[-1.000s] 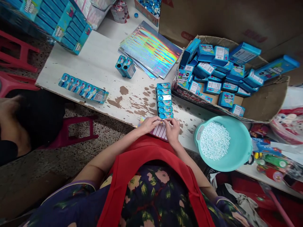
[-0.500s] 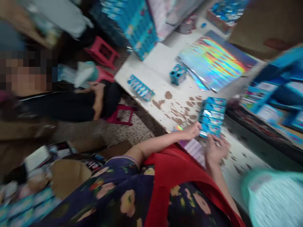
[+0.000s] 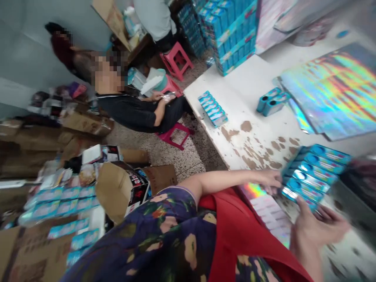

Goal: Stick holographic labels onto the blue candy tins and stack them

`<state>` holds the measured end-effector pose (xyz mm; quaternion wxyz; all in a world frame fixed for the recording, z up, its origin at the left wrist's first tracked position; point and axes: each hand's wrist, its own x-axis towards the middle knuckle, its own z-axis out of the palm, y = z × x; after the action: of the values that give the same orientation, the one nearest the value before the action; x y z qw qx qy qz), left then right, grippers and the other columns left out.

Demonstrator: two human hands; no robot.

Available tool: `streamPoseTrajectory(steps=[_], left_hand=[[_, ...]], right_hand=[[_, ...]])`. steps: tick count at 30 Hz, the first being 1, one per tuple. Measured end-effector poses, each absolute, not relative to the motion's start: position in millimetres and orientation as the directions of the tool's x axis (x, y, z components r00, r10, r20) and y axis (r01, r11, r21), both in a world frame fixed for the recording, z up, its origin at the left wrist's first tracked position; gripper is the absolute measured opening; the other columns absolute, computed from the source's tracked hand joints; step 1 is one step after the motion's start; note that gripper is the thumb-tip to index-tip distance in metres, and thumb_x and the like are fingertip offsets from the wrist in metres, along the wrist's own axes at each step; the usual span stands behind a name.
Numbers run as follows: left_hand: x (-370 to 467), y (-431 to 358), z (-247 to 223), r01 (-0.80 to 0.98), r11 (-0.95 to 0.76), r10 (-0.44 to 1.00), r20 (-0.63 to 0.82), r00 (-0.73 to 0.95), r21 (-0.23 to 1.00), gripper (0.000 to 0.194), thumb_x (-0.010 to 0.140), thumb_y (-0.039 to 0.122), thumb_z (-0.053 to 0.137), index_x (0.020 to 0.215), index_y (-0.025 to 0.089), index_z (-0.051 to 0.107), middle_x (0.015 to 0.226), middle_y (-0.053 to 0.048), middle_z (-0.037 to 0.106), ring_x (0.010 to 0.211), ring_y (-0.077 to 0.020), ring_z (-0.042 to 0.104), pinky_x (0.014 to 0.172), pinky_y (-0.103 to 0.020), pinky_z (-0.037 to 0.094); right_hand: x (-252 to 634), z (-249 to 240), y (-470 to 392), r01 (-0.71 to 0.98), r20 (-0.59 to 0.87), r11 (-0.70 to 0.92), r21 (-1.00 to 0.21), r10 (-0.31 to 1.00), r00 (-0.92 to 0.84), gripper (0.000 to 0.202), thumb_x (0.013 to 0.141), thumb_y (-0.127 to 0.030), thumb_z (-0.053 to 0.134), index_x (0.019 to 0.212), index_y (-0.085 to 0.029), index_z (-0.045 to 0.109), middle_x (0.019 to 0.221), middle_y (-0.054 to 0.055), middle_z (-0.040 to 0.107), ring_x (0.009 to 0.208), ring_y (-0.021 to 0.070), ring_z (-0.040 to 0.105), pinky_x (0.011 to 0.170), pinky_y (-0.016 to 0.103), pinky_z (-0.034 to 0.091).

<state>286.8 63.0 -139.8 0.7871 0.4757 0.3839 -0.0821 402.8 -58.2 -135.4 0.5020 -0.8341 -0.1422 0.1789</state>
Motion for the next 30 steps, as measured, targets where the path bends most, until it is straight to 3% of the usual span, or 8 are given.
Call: streamPoseTrajectory(steps=[3,7,11,14,17,20,25,30], left_hand=[[290.9,56.6,-128.6,0.607,0.339,0.372,-0.696,0.615,0.718,0.018,0.082,0.021,0.051,0.100,0.019,0.048,0.070,-0.002,0.062,0.059,-0.0159,0.064,0.057,-0.028,0.051],[286.9,62.9,-124.3,0.728,-0.162,0.635,-0.494,0.593,0.666,0.027,0.079,0.018,0.052,0.106,0.015,0.057,0.099,-0.011,0.067,0.089,-0.0220,0.063,0.079,-0.032,0.050],[260.5,71.8,-123.4,0.698,-0.367,0.516,-0.490,0.703,0.615,0.025,0.086,0.033,0.049,0.091,0.017,0.067,0.098,-0.007,0.069,0.095,-0.0223,0.061,0.083,-0.029,0.044],[236.1,68.9,-117.6,0.641,-0.394,0.348,-0.538,0.767,0.659,0.025,0.083,0.037,0.053,0.089,0.020,0.070,0.091,-0.001,0.071,0.088,-0.0183,0.062,0.078,-0.024,0.042],[224.3,64.2,-113.1,0.641,-0.377,0.320,-0.556,0.767,0.668,0.025,0.084,0.030,0.047,0.088,0.019,0.069,0.078,0.000,0.069,0.079,-0.0155,0.060,0.072,-0.022,0.040],[223.9,64.9,-112.5,0.599,-0.336,0.343,-0.497,0.797,0.727,0.028,0.085,0.029,0.044,0.096,0.017,0.067,0.081,-0.001,0.067,0.078,-0.0151,0.058,0.070,-0.022,0.039],[229.4,71.8,-111.5,0.528,-0.287,0.363,-0.419,0.832,0.799,0.028,0.085,0.033,0.044,0.098,0.015,0.062,0.069,0.002,0.059,0.065,-0.0129,0.050,0.063,-0.021,0.036],[231.2,74.7,-109.3,0.528,-0.299,0.322,-0.437,0.840,0.795,0.028,0.083,0.031,0.046,0.097,0.015,0.065,0.078,0.000,0.064,0.072,-0.0141,0.054,0.066,-0.022,0.038]], right_hand=[[408.0,-133.4,-59.3,0.064,-0.173,-0.483,-0.873,0.431,0.886,0.055,0.047,-0.048,0.083,0.089,-0.022,0.058,0.087,0.008,0.064,0.082,0.0299,0.064,0.079,0.053,0.051],[409.6,-132.3,-66.1,0.040,-0.180,-0.396,-0.918,0.503,0.845,0.045,0.069,-0.051,0.067,0.094,-0.016,0.057,0.089,0.007,0.064,0.082,0.0212,0.063,0.080,0.043,0.052],[393.5,-126.8,-92.2,0.129,-0.065,-0.375,-0.918,0.463,0.884,0.037,0.086,-0.045,0.053,0.109,-0.015,0.055,0.106,0.011,0.061,0.092,0.0190,0.059,0.081,0.037,0.050],[369.3,-121.1,-111.5,0.355,0.081,-0.380,-0.854,0.578,0.812,0.028,0.089,-0.039,0.053,0.104,-0.016,0.058,0.100,0.010,0.059,0.089,0.0193,0.057,0.079,0.036,0.049],[347.7,-123.2,-113.0,0.524,0.135,-0.250,-0.815,0.796,0.590,0.023,0.092,-0.033,0.050,0.106,-0.018,0.062,0.097,0.010,0.059,0.093,0.0205,0.056,0.082,0.037,0.050],[334.8,-132.0,-100.9,0.633,0.119,-0.198,-0.748,0.899,0.421,0.029,0.094,-0.029,0.048,0.118,-0.019,0.060,0.105,0.012,0.058,0.101,0.0227,0.054,0.089,0.041,0.048],[328.8,-141.8,-88.5,0.745,0.082,-0.186,-0.640,0.948,0.308,0.029,0.097,-0.028,0.043,0.116,-0.018,0.063,0.107,0.013,0.060,0.095,0.0229,0.053,0.084,0.039,0.047],[334.6,-140.6,-90.9,0.769,0.152,-0.214,-0.602,0.915,0.374,0.037,0.095,-0.037,0.050,0.124,-0.015,0.057,0.116,0.015,0.060,0.107,0.0245,0.050,0.090,0.039,0.042]])
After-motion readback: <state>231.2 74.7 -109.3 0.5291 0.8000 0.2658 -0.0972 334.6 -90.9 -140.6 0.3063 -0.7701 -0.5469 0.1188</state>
